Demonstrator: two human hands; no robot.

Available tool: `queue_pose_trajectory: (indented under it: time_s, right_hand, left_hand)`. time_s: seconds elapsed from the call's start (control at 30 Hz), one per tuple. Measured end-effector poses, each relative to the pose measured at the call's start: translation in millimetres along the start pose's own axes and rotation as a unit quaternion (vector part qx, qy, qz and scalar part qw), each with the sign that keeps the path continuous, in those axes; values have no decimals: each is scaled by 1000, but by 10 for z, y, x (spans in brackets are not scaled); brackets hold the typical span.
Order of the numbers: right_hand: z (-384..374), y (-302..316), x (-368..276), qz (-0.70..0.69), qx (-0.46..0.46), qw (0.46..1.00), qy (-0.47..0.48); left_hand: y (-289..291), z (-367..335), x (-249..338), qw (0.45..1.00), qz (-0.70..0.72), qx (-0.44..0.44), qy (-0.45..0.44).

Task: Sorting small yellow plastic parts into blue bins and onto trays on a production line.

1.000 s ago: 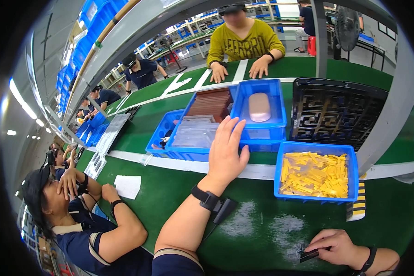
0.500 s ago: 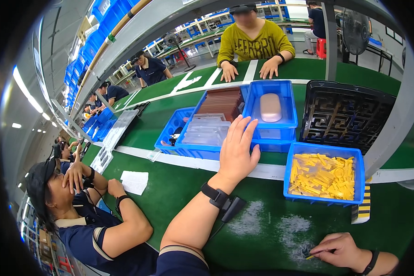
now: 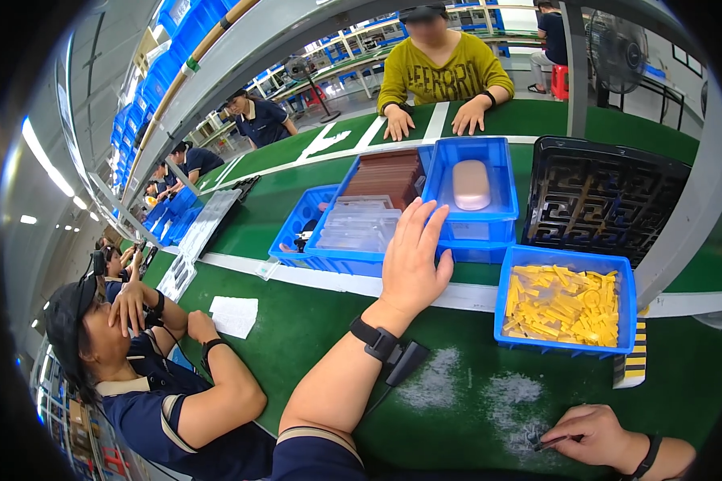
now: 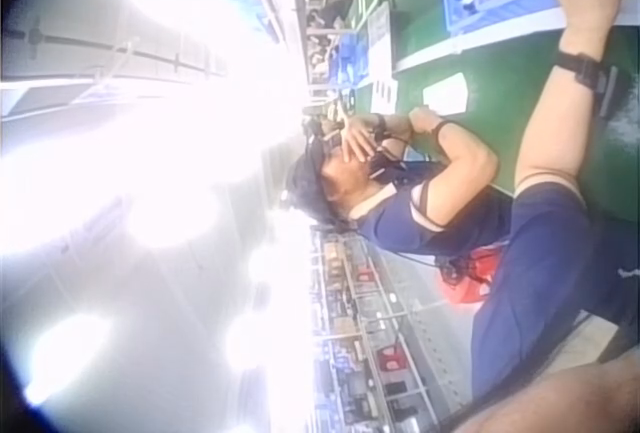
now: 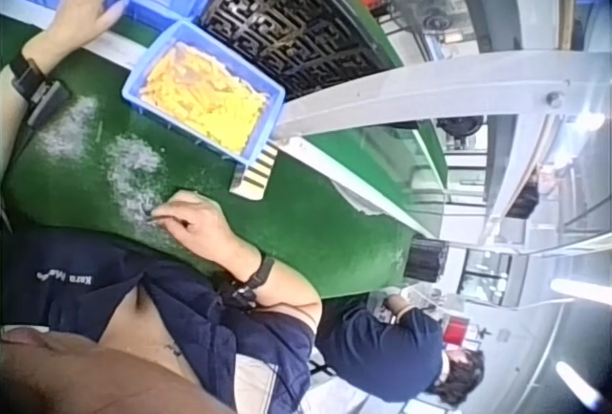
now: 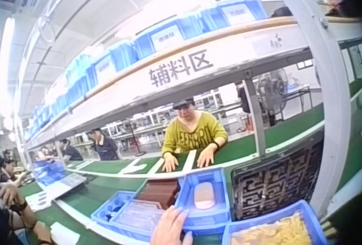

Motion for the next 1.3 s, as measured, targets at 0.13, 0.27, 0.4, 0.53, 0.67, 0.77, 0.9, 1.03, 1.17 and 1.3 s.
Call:
queue_pose_trajectory:
  time_s: [0.13, 0.27, 0.4, 0.53, 0.67, 0.77, 0.9, 1.03, 1.17, 1.3]
  right_hand:
    - [-2, -1, 37, 14, -17, 999, 28]
    - [-23, -13, 15, 15, -17, 1000, 19]
    - [-17, -35, 12, 14, 53, 998, -25]
    - [-44, -72, 95, 23, 47, 997, -50]
    - [-41, 19, -286, 33, 27, 998, -51]
    - [-82, 7, -263, 28, 23, 999, -32]
    - [-72, -7, -249, 42, 5, 999, -24]
    - [-82, -17, -247, 47, 9, 998, -39]
    - [-93, -19, -266, 43, 12, 998, -47]
    - [-107, -9, -279, 50, -1, 998, -37]
  left_hand:
    - [1, -3, -6, 1000, -1, 1, -1]
    - [-10, -10, -21, 1000, 2, -1, 4]
    - [12, 6, -34, 1000, -6, 8, 13]
    - [-1, 63, -92, 1000, -6, 18, 10]
    - [-96, -21, 12, 999, 16, 32, -5]
    - [-63, 57, -42, 999, 8, 35, 1]
    - [-89, 41, -30, 999, 10, 32, 3]
    - [-78, 60, -60, 999, 8, 38, -1]
    - [-108, 61, -60, 999, 6, 46, 3]
    - [-104, 53, -58, 999, 3, 53, -1]
Point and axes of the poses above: each hand's wrist, its own z-axis away from the middle knuckle, its own y-axis out of the back of the hand, x = y × z, the point moved 1 cm from there along -z, towards the middle knuckle, and after that the axes turned 6 degrees about -z, right-handed, at the moved point
